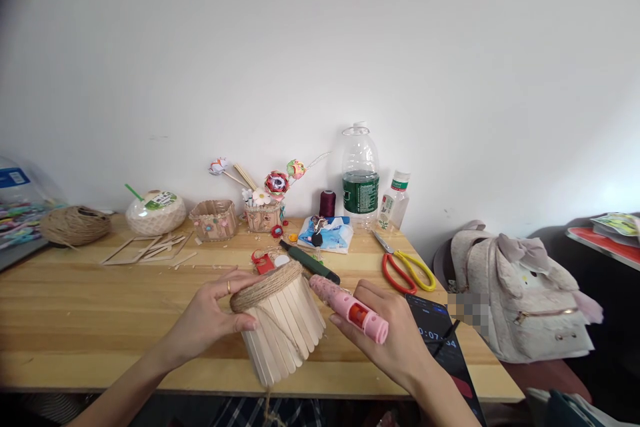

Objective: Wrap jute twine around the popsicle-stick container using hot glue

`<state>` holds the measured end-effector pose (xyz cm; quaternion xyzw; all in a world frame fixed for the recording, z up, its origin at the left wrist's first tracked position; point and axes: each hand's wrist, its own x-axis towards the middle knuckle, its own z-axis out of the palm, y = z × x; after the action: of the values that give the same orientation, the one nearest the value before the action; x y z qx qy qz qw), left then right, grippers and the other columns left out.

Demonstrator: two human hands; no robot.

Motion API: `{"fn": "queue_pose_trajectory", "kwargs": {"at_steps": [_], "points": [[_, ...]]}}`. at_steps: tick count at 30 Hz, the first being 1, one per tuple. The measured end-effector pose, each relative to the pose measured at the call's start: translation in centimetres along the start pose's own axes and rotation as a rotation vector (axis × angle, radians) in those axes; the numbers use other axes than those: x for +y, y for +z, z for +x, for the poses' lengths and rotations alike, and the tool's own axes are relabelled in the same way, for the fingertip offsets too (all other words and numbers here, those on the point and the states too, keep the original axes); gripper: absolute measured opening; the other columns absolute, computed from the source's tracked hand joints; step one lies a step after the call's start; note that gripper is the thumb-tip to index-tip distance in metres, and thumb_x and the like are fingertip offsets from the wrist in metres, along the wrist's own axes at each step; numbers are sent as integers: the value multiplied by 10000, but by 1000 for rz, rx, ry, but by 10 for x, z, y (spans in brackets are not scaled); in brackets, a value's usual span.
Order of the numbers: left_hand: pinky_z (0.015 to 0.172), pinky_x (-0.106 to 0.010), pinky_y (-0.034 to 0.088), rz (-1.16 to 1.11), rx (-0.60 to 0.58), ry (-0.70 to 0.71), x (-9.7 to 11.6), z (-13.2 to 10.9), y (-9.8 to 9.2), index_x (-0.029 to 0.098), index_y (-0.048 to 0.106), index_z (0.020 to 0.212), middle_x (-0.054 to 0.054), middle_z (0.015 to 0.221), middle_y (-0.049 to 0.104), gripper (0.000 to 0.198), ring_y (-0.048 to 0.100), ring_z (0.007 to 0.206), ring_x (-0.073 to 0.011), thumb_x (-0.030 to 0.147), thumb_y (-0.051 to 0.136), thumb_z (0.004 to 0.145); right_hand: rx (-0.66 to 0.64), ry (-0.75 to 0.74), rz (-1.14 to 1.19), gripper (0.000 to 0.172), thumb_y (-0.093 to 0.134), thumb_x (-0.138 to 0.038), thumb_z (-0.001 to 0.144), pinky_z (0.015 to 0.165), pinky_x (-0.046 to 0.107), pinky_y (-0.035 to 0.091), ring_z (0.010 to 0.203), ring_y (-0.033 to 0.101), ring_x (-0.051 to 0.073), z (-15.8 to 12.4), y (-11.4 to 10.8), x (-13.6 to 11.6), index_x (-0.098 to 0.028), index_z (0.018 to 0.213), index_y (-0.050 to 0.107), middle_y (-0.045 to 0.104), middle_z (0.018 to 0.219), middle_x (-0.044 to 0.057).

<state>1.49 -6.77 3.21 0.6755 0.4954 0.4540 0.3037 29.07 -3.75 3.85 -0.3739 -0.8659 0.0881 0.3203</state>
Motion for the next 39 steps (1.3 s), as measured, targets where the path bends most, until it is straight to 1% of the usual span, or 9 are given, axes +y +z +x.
{"fn": "queue_pose_trajectory", "kwargs": {"at_steps": [8, 11, 14, 20, 24, 27, 31, 36, 39], "points": [[967, -443, 417, -20, -1, -40, -1, 1, -5, 223, 720, 1018, -88, 1100, 681, 491, 566, 1071, -303, 392, 819, 567, -176, 341, -684, 204, 477, -289, 884, 561, 297, 439, 756, 631, 246, 9, 15, 30, -130, 808, 580, 611, 873, 128], [991, -474, 395, 22, 38, -46, 2, 4, -8, 208, 729, 998, -103, 1097, 686, 480, 557, 1085, -316, 314, 832, 541, -233, 351, -767, 117, 470, -108, 833, 630, 331, 447, 839, 630, 293, 13, 23, 49, -72, 831, 582, 604, 960, 221], [1009, -486, 377, 51, 49, -32, 3, 7, -11, 211, 725, 1006, -101, 1096, 688, 464, 556, 1093, -311, 265, 821, 554, -272, 309, -759, 133, 469, -34, 792, 665, 318, 446, 850, 634, 276, 16, 27, 61, -88, 805, 589, 630, 928, 199], [1003, -452, 392, 80, 66, -35, 0, 13, -15, 208, 713, 1030, -97, 1122, 681, 465, 568, 1094, -294, 225, 806, 574, -226, 269, -792, 222, 398, -34, 834, 664, 376, 447, 850, 628, 313, 18, 21, 21, -103, 849, 609, 645, 876, 166], [1001, -433, 393, 97, 52, -24, 1, 17, -13, 190, 698, 1061, -104, 1144, 669, 481, 567, 1101, -291, 255, 800, 595, -2, 62, -416, 208, 463, -347, 908, 627, 320, 478, 763, 630, 230, 18, 33, -28, -163, 878, 556, 638, 836, 87], [997, -418, 395, 128, 45, -17, 1, 19, -12, 181, 695, 1067, -104, 1143, 669, 479, 563, 1107, -291, 273, 795, 608, 53, -43, -179, 203, 495, -377, 891, 648, 317, 483, 780, 608, 212, 20, 45, -51, -182, 848, 533, 619, 840, 61], [980, -425, 400, 181, 36, 17, 1, 21, -14, 215, 685, 1090, -89, 1139, 671, 482, 564, 1091, -290, 284, 792, 625, -66, 55, 152, 187, 406, -271, 931, 682, 278, 455, 764, 564, 163, 22, 45, -66, -203, 780, 493, 581, 817, 23], [986, -426, 391, 197, -40, 60, 3, 19, -18, 197, 681, 1097, -100, 1140, 672, 495, 555, 1100, -292, 309, 795, 628, -340, 261, 660, 269, 389, -436, 924, 577, 213, 402, 614, 469, 111, 28, 26, -76, -210, 796, 462, 469, 675, -36], [974, -417, 403, 200, -66, 56, 3, 20, -21, 165, 670, 1112, -111, 1144, 668, 509, 562, 1086, -290, 322, 784, 641, -284, 349, 728, 319, 468, -508, 859, 486, 208, 323, 547, 375, 100, 37, 21, -71, -201, 773, 489, 400, 632, -46]]}}
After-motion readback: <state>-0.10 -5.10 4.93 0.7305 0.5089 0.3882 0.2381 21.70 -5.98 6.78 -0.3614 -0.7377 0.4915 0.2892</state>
